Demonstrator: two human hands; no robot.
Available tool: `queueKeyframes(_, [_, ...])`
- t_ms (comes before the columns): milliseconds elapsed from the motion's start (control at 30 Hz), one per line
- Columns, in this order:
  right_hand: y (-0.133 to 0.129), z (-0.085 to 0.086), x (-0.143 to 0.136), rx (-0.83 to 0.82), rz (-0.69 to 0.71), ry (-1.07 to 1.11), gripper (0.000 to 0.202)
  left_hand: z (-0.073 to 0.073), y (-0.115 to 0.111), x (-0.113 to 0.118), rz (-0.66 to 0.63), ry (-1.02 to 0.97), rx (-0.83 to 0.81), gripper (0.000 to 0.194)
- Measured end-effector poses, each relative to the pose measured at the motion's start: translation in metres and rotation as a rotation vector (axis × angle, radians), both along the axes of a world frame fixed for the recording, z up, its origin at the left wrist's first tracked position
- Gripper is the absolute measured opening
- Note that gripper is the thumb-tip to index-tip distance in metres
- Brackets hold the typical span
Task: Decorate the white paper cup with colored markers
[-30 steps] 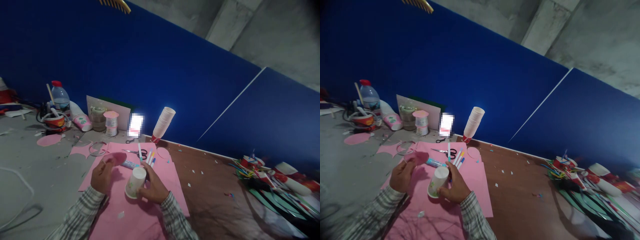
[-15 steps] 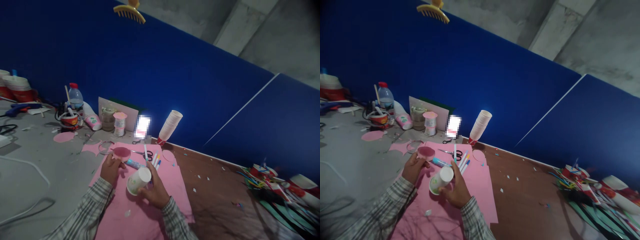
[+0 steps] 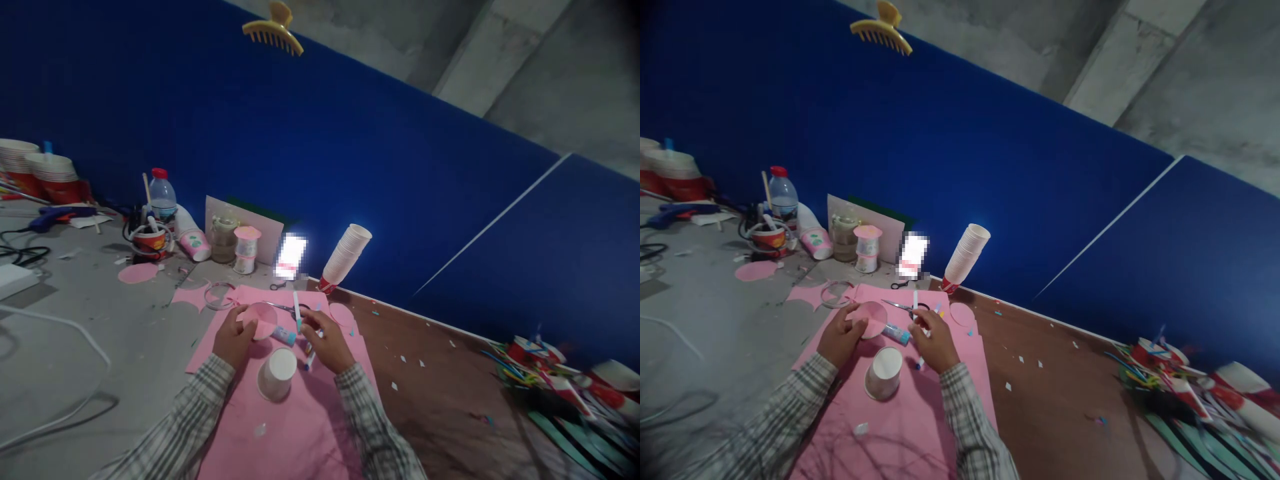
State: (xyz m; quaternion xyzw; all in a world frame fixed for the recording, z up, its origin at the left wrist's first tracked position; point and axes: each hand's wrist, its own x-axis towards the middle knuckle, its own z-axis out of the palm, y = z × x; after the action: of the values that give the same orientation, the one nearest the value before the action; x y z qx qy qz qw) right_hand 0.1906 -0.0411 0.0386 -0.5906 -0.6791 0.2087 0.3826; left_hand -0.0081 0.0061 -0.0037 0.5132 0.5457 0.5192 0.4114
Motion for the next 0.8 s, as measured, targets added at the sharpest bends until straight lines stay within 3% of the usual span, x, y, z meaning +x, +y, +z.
queueKeyframes(67, [0.019,-0.006,-0.009,-0.047,0.054,-0.078,0.020,-0.003,0.001,-0.001,0.031,0.043,0.039,0.040])
queueKeyframes(167, [0.039,-0.017,-0.024,-0.086,0.103,-0.164,0.020,-0.006,0.002,-0.002,0.069,0.096,0.086,0.035])
queueKeyframes(333, [0.050,-0.018,-0.027,-0.079,0.043,-0.192,0.018,-0.006,0.003,-0.004,0.090,0.183,0.128,0.033])
queueKeyframes(467, [0.040,0.002,-0.007,-0.042,-0.118,-0.102,0.006,-0.006,-0.001,-0.001,0.050,0.256,0.168,0.031])
queueKeyframes(600, [0.012,0.017,0.011,0.004,-0.231,0.076,0.019,-0.016,-0.002,0.005,-0.050,0.340,0.206,0.035])
queueKeyframes(700, [-0.007,0.015,0.012,0.007,-0.236,0.207,0.024,-0.021,0.001,0.005,-0.061,0.395,0.234,0.038])
queueKeyframes(800, [-0.014,0.008,0.009,-0.006,-0.207,0.335,0.016,-0.015,0.003,-0.001,-0.019,0.419,0.298,0.035])
